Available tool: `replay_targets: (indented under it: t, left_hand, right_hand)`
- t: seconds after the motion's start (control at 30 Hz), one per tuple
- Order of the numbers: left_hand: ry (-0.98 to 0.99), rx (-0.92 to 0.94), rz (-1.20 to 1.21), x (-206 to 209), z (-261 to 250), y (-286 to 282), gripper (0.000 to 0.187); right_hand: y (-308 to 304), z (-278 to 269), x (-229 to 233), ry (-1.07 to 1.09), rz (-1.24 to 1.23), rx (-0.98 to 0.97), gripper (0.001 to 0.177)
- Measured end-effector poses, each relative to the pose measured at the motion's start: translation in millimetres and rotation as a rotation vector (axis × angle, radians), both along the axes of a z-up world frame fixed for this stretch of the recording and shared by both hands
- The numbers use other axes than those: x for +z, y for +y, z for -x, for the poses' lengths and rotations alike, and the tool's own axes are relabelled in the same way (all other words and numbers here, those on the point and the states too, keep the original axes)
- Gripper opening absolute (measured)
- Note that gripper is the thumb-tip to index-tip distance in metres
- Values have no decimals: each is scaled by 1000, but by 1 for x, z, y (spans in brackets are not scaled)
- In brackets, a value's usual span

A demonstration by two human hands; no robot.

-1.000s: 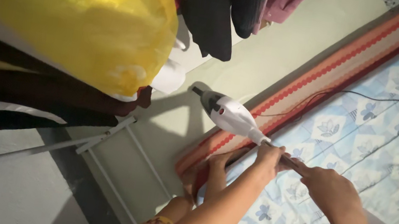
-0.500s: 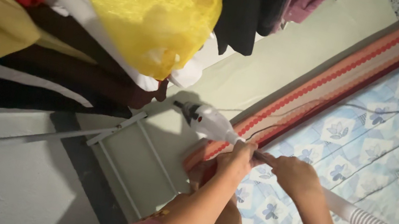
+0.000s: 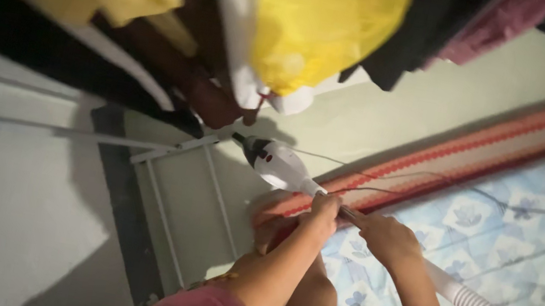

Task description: The person flips a mattress, lays it on a rug, and uses a handheld vacuum cleaner to clean the surface and edges of the mattress, floor, and around furniture.

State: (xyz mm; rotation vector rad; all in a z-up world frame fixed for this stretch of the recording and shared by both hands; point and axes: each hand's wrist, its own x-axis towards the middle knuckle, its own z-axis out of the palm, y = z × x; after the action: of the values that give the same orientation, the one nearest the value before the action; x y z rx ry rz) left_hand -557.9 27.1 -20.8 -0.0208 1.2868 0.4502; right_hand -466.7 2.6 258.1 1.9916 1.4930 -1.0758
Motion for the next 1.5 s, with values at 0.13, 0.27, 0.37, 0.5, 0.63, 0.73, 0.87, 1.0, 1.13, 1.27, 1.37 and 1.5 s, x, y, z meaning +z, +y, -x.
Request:
replay_targets:
  t: [0.13, 0.27, 0.37, 0.5, 0.63, 0.73, 0.87, 1.0, 1.13, 1.27, 1.37, 1.5]
  left_hand:
    - [69, -30, -4, 21, 17, 0, 28]
    - [142, -39, -57, 36, 30, -6, 21]
    - [227, -39, -200, 41, 44, -12, 20]
    - [291, 104, -175, 44, 53, 14, 19]
    - [315, 208, -61, 23, 85, 40, 22]
    - [369, 212, -85, 5, 107, 59, 21]
    - [326, 275, -76, -11, 130, 83, 21]
    - [393, 273, -109, -25, 150, 104, 15]
    - [299, 445, -90, -45, 180, 111, 19]
    - [838, -46, -277, -58, 211, 112, 30]
    - [850, -10, -306, -58, 243, 110, 34]
    - [680, 200, -271, -52, 288, 116, 27]
  right_hand:
    - [-3, 14, 10, 73, -110, -138, 45]
    - [-13, 21, 10, -12, 26, -145, 36]
    - [-18, 29, 1, 100, -139, -128, 37]
    - [6, 43, -13, 186, -150, -7, 38]
    - [36, 69, -51, 151, -178, 202, 31]
    - [54, 94, -69, 145, -92, 225, 48]
    - [70, 124, -73, 112, -166, 279, 43]
    - [97, 157, -77, 41, -120, 337, 36]
    - [101, 178, -137, 48, -214, 322, 37]
    - [92, 190, -211, 190, -245, 298, 42]
    - [92, 223, -215, 379, -373, 157, 33]
    - [107, 267, -178, 558, 129, -285, 51]
